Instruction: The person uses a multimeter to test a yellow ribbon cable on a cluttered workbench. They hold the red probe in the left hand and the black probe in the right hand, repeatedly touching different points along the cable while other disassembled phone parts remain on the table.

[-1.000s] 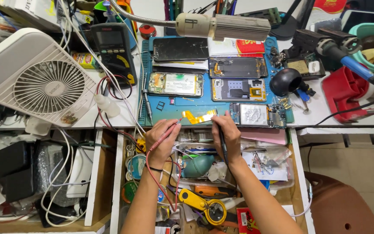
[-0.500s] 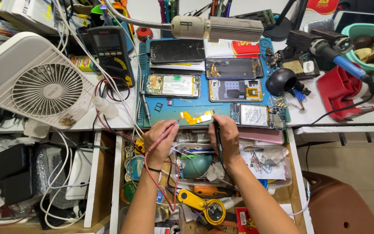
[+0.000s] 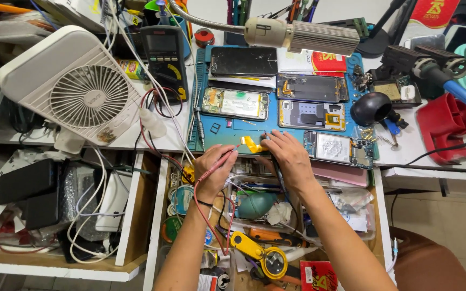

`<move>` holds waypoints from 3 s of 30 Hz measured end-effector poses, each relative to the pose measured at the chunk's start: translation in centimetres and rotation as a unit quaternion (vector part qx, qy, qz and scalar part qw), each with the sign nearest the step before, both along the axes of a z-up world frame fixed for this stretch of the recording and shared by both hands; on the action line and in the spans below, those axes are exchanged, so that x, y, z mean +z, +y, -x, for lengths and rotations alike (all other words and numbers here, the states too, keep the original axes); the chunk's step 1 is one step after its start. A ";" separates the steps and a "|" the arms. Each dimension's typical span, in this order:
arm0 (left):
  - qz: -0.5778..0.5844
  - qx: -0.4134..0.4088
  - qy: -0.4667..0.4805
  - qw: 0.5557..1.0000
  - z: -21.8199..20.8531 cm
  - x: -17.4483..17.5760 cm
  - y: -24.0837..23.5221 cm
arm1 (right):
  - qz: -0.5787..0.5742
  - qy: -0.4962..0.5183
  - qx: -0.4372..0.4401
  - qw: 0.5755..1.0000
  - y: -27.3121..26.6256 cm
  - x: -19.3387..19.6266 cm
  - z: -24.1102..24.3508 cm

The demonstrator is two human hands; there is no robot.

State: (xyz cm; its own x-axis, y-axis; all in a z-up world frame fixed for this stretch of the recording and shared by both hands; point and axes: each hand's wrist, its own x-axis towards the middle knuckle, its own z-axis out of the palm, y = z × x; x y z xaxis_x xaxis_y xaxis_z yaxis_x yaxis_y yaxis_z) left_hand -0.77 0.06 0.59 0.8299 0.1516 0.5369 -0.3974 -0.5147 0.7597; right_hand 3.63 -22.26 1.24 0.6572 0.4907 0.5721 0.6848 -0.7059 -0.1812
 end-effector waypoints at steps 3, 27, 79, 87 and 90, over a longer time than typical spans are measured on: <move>0.095 0.041 0.029 0.994 0.6 1.0 0.3 | 0.011 0.006 -0.004 1.000 0.3 -0.9 -0.5; 0.140 0.038 0.091 0.985 1.0 3.4 0.9 | -0.082 0.053 0.140 0.985 3.4 1.8 0.1; 0.019 -0.019 -0.002 1.000 -0.4 0.4 1.8 | -0.323 0.044 -0.035 0.945 0.4 -0.6 3.0; 0.085 -0.020 0.084 0.993 0.4 1.0 2.5 | -0.370 0.100 -0.045 0.922 -0.3 -3.4 2.6; 0.094 -0.018 0.095 0.991 0.2 1.2 2.7 | -0.390 0.087 -0.012 0.917 0.3 -2.2 2.3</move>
State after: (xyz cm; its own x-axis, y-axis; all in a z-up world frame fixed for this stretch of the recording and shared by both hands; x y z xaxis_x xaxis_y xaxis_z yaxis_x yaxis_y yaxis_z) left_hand -0.95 2.71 1.81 0.9204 0.2015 0.3349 -0.2531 -0.3456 0.9036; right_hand 1.30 -21.93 -0.95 0.7765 -0.0387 0.6290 0.5845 -0.3289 -0.7418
